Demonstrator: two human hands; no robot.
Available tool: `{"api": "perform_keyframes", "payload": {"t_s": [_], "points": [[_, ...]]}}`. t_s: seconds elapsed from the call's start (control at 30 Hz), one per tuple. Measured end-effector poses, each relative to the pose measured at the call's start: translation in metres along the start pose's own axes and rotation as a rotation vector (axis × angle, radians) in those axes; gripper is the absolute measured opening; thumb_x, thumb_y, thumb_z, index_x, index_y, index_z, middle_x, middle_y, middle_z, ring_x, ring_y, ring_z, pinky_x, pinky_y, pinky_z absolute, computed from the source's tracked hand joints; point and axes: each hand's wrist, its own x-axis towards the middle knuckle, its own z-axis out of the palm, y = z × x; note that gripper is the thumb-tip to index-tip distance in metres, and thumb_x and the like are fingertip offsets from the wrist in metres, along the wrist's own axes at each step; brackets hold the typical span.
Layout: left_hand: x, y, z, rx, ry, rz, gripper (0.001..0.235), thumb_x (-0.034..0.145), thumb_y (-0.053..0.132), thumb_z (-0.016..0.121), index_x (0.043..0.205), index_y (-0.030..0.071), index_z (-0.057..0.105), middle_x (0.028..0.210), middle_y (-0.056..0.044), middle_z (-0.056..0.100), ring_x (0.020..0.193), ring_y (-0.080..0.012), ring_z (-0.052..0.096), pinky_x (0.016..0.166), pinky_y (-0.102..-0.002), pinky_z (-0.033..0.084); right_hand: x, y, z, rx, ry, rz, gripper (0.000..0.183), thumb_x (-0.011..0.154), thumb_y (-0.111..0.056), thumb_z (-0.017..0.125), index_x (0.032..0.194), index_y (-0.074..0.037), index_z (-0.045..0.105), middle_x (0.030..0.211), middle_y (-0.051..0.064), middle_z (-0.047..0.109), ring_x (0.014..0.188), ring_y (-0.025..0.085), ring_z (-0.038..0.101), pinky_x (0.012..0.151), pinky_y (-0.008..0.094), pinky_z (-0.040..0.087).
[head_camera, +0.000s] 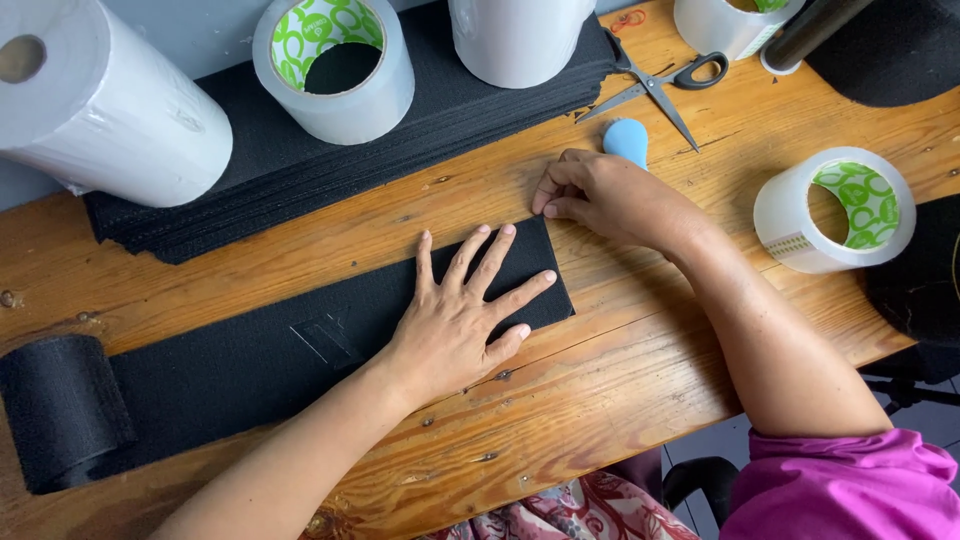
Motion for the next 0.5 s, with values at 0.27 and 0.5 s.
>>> {"api": "perform_keyframes", "payload": {"t_s": [0.27,0.5], "points": [[0.0,0.0,0.001,0.006,0.002,0.001,0.067,0.097,0.059,0.049,0.16,0.044,0.03,0.17,-0.016,0.015,0.153,-0.0357,0.022,0.11,-0.078,0.021,0.002,0.003,0.0,0.015,-0.009,0.006,0.014,0.097,-0.013,0.064,0.103,-0.02,0.075,0.103,-0.001,0.069,0.092,0.016,0.065,0.085,0.029,0.049],[0.0,0.0,0.0,0.018,0.012,0.002,0.067,0.096,0.058,0.05,0.159,0.044,0.032,0.168,-0.017,0.018,0.153,-0.0358,0.024,0.109,-0.078,0.023,0.0,0.006,-0.002,0.016,-0.009,-0.062,0.017,0.103,-0.017,0.056,0.103,-0.017,0.073,0.1,0.0,0.068,0.088,0.017,0.064,0.084,0.03,0.049]]}}
